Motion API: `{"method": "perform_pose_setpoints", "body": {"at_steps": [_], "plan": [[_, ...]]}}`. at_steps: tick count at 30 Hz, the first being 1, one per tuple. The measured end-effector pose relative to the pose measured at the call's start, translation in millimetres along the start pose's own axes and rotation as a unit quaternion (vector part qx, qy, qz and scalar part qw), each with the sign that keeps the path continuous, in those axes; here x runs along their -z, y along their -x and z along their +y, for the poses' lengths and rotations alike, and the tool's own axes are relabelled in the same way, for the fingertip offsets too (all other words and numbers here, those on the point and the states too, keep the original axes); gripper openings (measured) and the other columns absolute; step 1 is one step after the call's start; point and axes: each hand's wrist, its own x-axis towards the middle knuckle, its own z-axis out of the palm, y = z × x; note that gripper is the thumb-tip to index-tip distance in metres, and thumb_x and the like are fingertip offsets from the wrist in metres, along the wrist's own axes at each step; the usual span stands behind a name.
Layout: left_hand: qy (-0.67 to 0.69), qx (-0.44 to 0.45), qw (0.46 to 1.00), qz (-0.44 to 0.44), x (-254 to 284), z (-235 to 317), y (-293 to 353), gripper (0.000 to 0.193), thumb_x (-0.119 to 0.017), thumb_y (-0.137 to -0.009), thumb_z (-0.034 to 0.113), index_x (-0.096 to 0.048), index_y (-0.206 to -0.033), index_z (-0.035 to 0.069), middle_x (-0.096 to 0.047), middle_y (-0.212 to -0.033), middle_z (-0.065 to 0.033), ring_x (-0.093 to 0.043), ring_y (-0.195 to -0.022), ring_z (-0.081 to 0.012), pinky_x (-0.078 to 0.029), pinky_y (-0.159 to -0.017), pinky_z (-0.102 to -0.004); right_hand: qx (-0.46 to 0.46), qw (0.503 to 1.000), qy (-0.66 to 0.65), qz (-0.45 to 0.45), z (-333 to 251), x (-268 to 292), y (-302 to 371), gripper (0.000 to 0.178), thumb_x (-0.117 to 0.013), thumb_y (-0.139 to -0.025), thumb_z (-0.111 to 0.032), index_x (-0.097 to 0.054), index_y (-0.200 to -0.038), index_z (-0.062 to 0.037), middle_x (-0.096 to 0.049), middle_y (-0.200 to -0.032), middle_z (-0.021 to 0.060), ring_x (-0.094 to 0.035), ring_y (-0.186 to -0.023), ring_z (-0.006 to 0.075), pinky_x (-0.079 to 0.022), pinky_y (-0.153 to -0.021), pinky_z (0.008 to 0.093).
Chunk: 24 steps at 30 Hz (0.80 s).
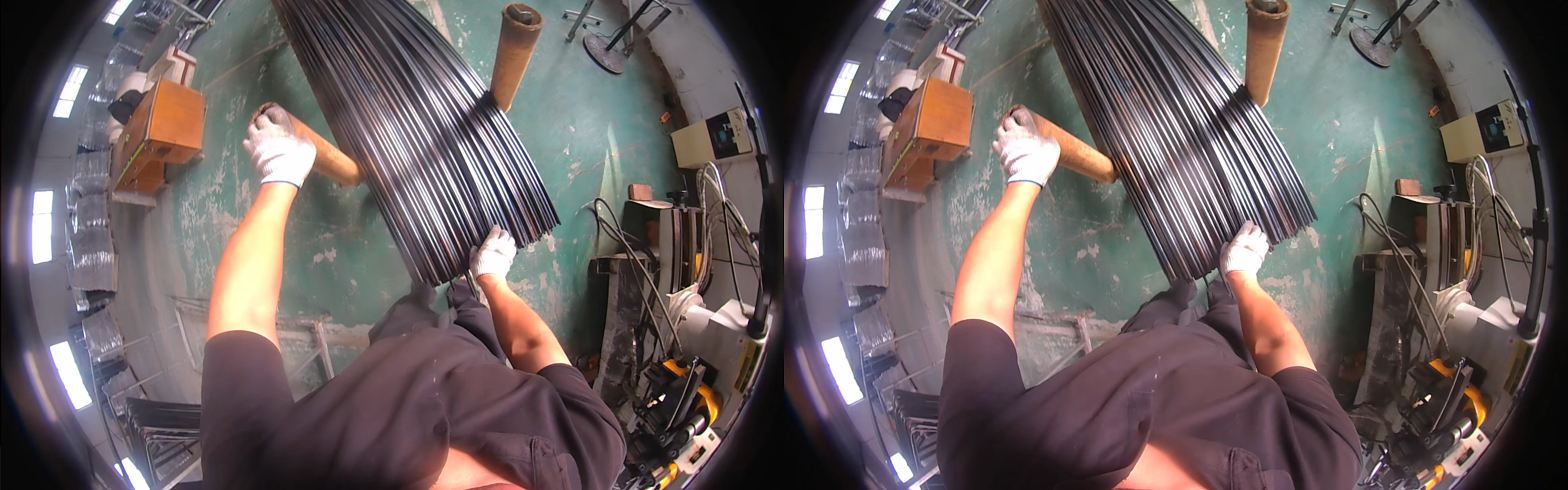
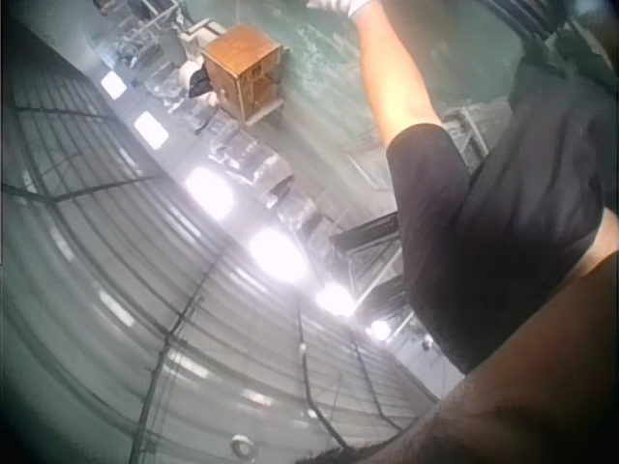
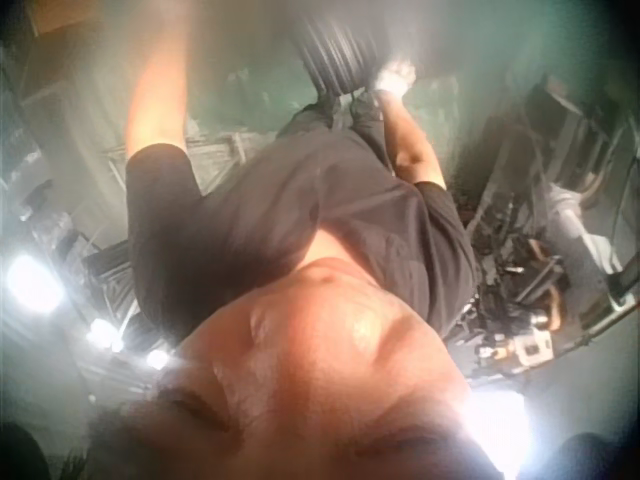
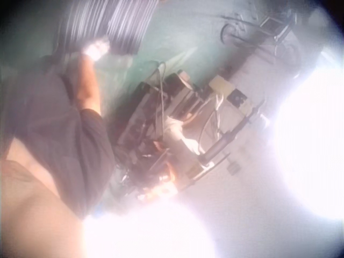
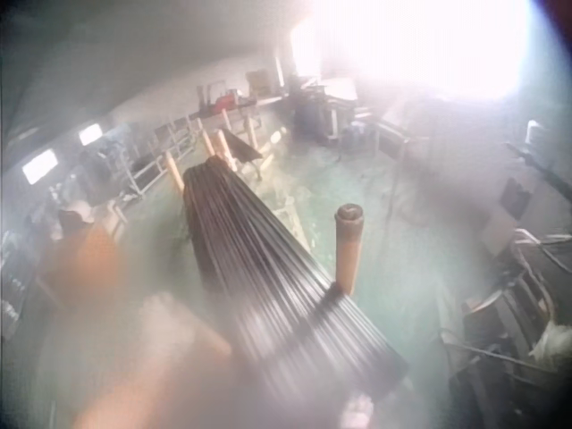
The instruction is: The person repeatedly picks up bundles of long metal rods from a rack, feeds them into a bending machine, and removes the bent rods to place them on a nearby rack. The process is repeated continuously throughout the clip.
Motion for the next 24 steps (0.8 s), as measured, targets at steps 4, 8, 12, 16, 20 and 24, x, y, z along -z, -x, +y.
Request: {"method": "perform_pose_setpoints", "body": {"at_steps": [4,8,12,16,20,24], "plan": [[-0.027,-0.002,1.0,0.016,-13.0,3.3,-1.1,0.074,-0.074,-0.087,0.036,-0.05,-0.15,0.007,-0.057,-0.147,-0.0208,-0.053,-0.139,-0.0378,-0.043,-0.114,-0.0556,0.117,0.99,-0.058,0.048,-14.8,8.3,11.7,0.071,-0.084,-0.078,-0.027,-0.054,-0.139,-0.0055,-0.06,-0.129,0.0182,-0.056,-0.121,0.0415,-0.046,-0.101,0.0546],[-0.033,-0.008,0.999,0.018,-14.1,4.2,-7.0,0.075,-0.074,-0.087,0.037,-0.049,-0.151,0.004,-0.055,-0.149,-0.0227,-0.052,-0.139,-0.0395,-0.041,-0.116,-0.0564,0.068,0.988,-0.103,-0.087,-51.4,-3.9,12.0,0.083,-0.088,-0.081,-0.04,-0.052,-0.143,0.001,-0.062,-0.126,0.0193,-0.06,-0.119,0.04,-0.051,-0.1,0.0501],[-0.055,-0.01,0.997,0.057,-23.6,0.2,-5.2,0.072,-0.07,-0.088,0.038,-0.05,-0.15,0.007,-0.058,-0.145,-0.0216,-0.053,-0.139,-0.0382,-0.044,-0.113,-0.0565,-0.036,0.982,-0.069,-0.173,-95.7,10.8,20.8,0.109,-0.094,-0.073,-0.049,-0.042,-0.152,0.0044,-0.052,-0.14,0.0217,-0.059,-0.123,0.038,-0.053,-0.103,0.0461],[-0.054,-0.012,0.998,0.031,-19.3,3.0,-7.6,0.072,-0.07,-0.088,0.038,-0.051,-0.149,0.006,-0.057,-0.146,-0.0222,-0.053,-0.138,-0.0391,-0.044,-0.112,-0.0574,-0.053,0.979,-0.048,-0.189,-106.7,7.2,16.3,0.102,-0.098,-0.07,-0.042,-0.045,-0.146,0.0024,-0.051,-0.137,0.022,-0.058,-0.122,0.0398,-0.053,-0.103,0.0479],[-0.051,-0.01,0.998,0.044,-27.0,1.9,-9.7,0.071,-0.07,-0.088,0.038,-0.052,-0.148,0.006,-0.057,-0.145,-0.0228,-0.053,-0.137,-0.0399,-0.043,-0.111,-0.0583,-0.014,0.983,-0.04,-0.179,-103.8,-4.8,22.1,0.09,-0.098,-0.07,-0.036,-0.05,-0.137,-0.0009,-0.055,-0.132,0.021,-0.057,-0.122,0.0397,-0.054,-0.099,0.0489],[-0.045,-0.02,0.997,0.064,-33.8,0.2,-10.0,0.069,-0.069,-0.088,0.038,-0.053,-0.147,0.005,-0.058,-0.143,-0.0229,-0.053,-0.137,-0.0404,-0.043,-0.11,-0.0596,-0.014,0.982,-0.052,-0.181,-92.1,-17.7,17.8,0.07,-0.094,-0.076,-0.038,-0.056,-0.124,-0.0031,-0.062,-0.121,0.0196,-0.062,-0.115,0.0387,-0.054,-0.097,0.0493]]}}
